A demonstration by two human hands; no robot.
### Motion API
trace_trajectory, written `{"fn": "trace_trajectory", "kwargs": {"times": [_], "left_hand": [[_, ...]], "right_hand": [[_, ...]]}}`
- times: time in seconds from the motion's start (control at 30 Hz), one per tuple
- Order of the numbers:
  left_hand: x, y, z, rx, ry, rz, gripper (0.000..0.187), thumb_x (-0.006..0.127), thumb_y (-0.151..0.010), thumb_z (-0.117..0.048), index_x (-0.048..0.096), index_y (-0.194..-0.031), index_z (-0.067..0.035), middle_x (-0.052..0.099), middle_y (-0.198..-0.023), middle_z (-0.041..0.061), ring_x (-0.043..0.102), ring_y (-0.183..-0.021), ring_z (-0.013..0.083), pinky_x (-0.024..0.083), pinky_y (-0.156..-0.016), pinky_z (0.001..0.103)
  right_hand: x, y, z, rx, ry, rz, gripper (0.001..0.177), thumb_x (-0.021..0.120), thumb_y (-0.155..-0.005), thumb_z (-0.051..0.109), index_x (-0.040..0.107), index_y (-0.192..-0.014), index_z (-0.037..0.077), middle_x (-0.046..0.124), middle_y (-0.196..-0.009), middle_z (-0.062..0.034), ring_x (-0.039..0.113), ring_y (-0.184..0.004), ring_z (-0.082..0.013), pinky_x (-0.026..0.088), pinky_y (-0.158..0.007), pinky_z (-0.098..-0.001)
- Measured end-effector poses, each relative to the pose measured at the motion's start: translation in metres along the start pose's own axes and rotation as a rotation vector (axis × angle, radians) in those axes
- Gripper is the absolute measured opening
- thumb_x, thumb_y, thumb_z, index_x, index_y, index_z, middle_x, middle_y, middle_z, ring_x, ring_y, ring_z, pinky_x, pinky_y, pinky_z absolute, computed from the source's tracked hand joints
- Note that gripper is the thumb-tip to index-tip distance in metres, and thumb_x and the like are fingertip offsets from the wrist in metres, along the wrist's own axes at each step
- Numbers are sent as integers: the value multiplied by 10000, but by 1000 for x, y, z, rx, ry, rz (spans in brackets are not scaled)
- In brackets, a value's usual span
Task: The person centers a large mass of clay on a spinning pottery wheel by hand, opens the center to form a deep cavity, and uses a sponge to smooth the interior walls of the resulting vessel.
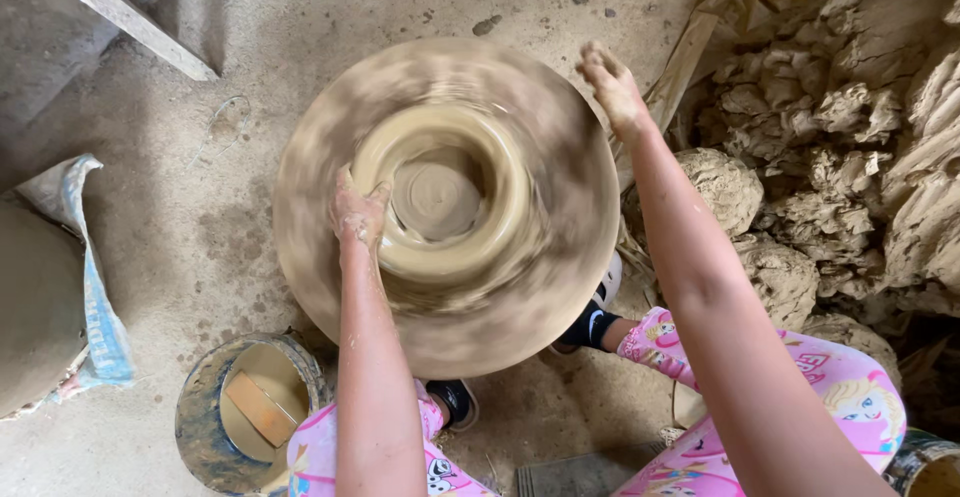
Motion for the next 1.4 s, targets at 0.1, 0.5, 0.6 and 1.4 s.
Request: {"fn": "trace_trajectory", "kwargs": {"times": [0.1, 0.5, 0.6, 1.4], "left_hand": [[1, -7, 0, 55, -20, -35, 869, 886, -780, -408, 462, -1468, -89, 617, -1356, 229, 579, -1259, 395, 445, -1055, 467], [25, -25, 29, 143, 146, -37, 770, 837, -764, -214, 515, -1456, -118, 683, -1301, 207, 662, -1194, 359, 515, -1016, 431], [21, -18, 21, 132, 109, -63, 784, 869, -769, -232, 508, -1454, -107, 677, -1298, 217, 647, -1193, 373, 493, -1020, 444], [-9, 9, -10, 102, -85, -96, 990, 914, -726, -248, 356, -1543, -231, 581, -1434, 158, 554, -1286, 360, 424, -1059, 446]], "right_hand": [[-29, 65, -74, 445, 91, -48, 1001, 104, -927, 789, 517, -1471, 57, 485, -1546, -220, 504, -1403, -354, 328, -1154, -535], [82, 286, -41, 59, -179, 1096, 525, 717, -926, 301, 584, -1369, 53, 734, -1232, -117, 708, -1134, -232, 586, -1021, -379], [40, 144, 3, -297, 215, 348, 454, 641, -973, 415, 676, -1271, 75, 741, -1220, -102, 729, -1115, -248, 634, -1000, -398], [33, 72, 8, -470, 335, 39, 619, 594, -1043, 436, 473, -1487, 21, 571, -1450, -230, 581, -1316, -334, 498, -1088, -496]]}}
Point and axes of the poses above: each hand's wrist, its own y-axis away from the middle knuckle, its own x-axis out of the palm, z = x × y, the point moved 2 cm from there along -y, towards the middle knuckle
